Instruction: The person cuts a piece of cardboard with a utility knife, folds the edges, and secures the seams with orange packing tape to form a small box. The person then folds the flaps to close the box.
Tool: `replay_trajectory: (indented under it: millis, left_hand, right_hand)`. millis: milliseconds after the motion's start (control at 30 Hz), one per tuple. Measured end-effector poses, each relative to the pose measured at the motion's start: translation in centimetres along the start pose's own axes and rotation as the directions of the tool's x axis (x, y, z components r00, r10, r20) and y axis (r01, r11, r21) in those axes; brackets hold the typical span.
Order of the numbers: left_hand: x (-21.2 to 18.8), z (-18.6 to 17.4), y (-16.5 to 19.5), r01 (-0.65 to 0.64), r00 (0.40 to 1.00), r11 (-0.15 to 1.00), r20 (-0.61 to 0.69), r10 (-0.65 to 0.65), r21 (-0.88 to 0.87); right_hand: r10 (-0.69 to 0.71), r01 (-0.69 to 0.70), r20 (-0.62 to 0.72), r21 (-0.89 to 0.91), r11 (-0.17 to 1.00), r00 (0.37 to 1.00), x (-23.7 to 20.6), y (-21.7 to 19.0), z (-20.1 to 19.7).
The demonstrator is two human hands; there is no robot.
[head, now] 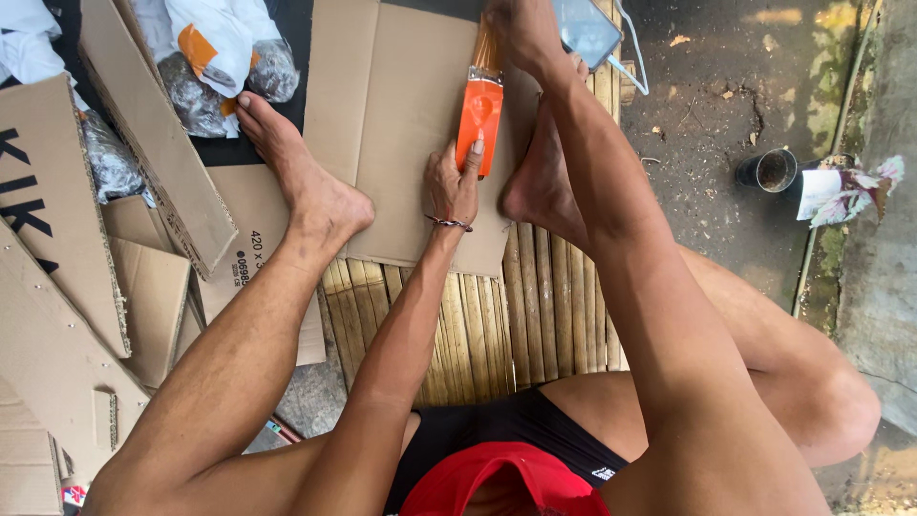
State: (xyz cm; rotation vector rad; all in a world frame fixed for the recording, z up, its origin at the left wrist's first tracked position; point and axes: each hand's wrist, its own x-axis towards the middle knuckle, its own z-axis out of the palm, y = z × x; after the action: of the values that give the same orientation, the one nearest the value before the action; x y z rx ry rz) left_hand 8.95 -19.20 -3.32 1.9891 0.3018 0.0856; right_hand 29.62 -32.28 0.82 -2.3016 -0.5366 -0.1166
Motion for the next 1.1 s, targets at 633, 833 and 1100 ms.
replay_trajectory:
  millis: [633,833,1100]
  left_hand:
    - [0.8,-0.2,1.1,-0.005,0.999,0.997,0.035,0.002,0.076]
    - [0.9,0.0,0.6,0.017,0.999,0.990,0.028,-0.021,0.138]
    - [0.6,0.0,0.1,-0.026,0.999,0.995,0.040,0.022,0.098]
  right_hand:
    - [-0.212,0.158,-0.131,-0.336,0.929,0.969,0.6,-1.0,0.8]
    - [0.052,0.004,0.122,-0.420,0.908,0.991,1.1,-0.8,1.2]
    - [0.097,-0.013,0.165,-0.448,0.894,0.981,2.7,-1.4,1.0]
